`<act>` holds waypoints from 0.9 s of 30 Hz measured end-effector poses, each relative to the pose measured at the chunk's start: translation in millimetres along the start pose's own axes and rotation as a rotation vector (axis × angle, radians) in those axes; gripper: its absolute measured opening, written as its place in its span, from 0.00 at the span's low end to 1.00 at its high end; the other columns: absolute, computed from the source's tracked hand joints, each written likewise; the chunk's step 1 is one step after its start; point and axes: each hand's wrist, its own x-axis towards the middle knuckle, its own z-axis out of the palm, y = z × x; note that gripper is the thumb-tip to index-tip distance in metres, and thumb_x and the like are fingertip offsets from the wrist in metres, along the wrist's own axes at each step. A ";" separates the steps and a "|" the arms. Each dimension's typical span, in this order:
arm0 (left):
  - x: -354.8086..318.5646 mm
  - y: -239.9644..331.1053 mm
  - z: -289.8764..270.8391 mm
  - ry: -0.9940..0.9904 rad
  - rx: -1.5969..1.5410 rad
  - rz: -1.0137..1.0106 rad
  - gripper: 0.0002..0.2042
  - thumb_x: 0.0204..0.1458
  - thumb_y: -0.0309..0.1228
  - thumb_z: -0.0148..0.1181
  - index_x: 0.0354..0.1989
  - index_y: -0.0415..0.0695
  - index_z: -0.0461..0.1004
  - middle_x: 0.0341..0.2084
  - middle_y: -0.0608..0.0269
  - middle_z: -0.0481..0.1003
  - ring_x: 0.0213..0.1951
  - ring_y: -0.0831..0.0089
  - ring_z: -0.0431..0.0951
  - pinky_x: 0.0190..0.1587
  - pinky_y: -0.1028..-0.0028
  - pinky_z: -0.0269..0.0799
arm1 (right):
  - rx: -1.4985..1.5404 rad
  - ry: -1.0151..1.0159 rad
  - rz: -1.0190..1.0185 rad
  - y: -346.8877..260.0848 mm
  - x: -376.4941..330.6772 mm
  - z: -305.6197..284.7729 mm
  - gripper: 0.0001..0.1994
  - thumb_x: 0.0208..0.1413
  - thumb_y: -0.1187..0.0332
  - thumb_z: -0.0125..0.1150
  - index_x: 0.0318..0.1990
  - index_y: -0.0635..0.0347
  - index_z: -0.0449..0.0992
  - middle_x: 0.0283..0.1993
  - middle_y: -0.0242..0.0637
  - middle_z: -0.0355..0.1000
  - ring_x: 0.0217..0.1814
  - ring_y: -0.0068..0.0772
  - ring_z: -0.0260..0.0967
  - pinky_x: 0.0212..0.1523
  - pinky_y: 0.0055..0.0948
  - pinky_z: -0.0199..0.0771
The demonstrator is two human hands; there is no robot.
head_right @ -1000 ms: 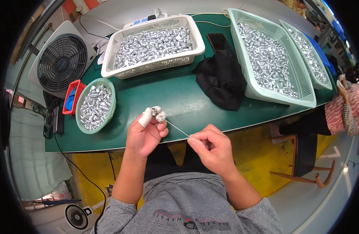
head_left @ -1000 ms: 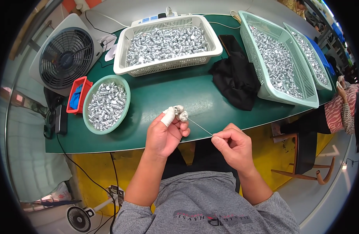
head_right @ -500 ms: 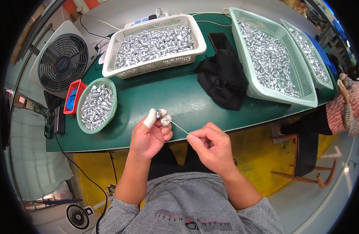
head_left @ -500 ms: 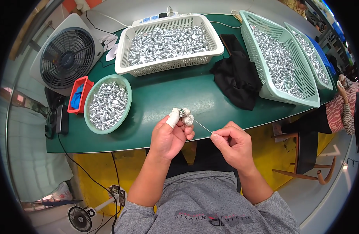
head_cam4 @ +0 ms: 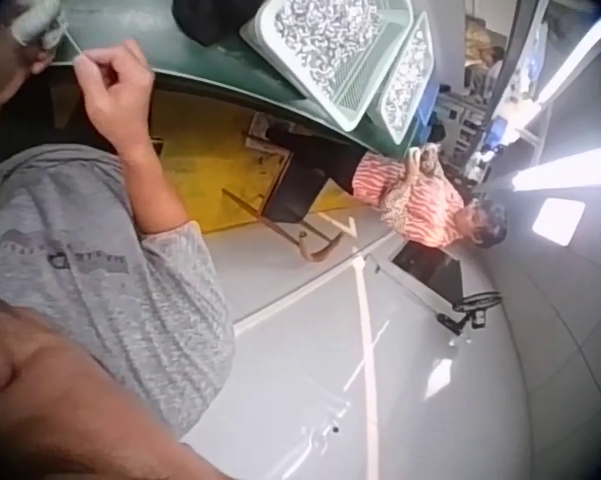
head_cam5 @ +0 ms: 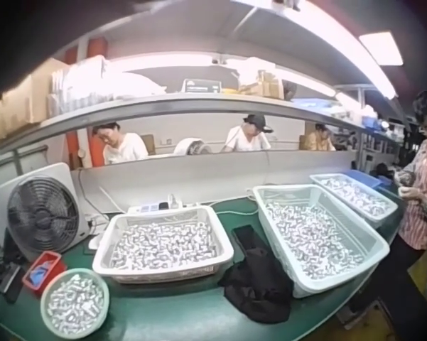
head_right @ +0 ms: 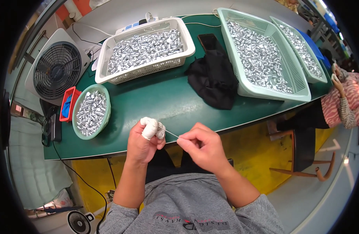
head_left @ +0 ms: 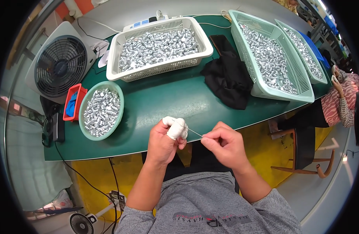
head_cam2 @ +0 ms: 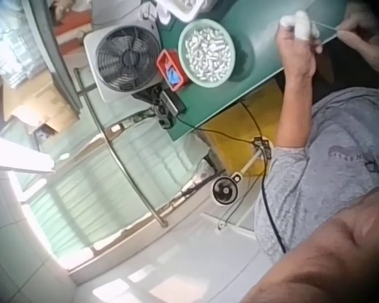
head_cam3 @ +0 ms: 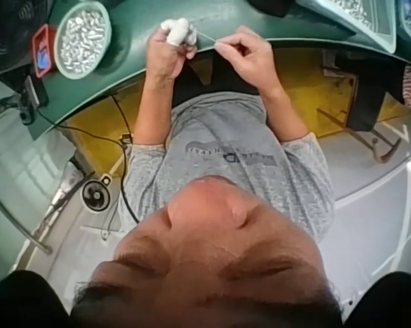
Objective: Inspecting and clearing holes in small white plastic parts using a thin metal wire at a factory workstation.
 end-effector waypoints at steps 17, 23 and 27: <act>5.0 11.2 2.9 0.030 0.163 -0.086 0.05 0.60 0.27 0.63 0.35 0.39 0.75 0.27 0.60 0.77 0.24 0.79 0.71 0.23 0.76 0.66 | -0.604 0.119 -0.553 3.0 -3.5 -5.5 0.01 0.58 0.77 0.69 0.36 0.64 0.82 0.32 0.30 0.71 0.29 0.19 0.66 0.27 0.21 0.64; 2.5 6.2 4.3 0.040 0.259 0.048 0.05 0.63 0.29 0.61 0.38 0.39 0.76 0.28 0.60 0.76 0.24 0.77 0.71 0.26 0.76 0.67 | 0.026 -0.010 -0.002 14.1 -4.7 -11.5 0.02 0.58 0.75 0.69 0.36 0.63 0.83 0.31 0.26 0.70 0.30 0.14 0.65 0.29 0.20 0.63; 2.7 8.4 2.6 -0.023 0.265 0.052 0.06 0.65 0.29 0.58 0.44 0.40 0.76 0.33 0.61 0.75 0.30 0.75 0.72 0.32 0.73 0.69 | -0.100 -0.004 -0.032 3.9 -10.0 -20.8 0.02 0.57 0.79 0.68 0.36 0.65 0.82 0.34 0.30 0.72 0.32 0.16 0.66 0.34 0.17 0.64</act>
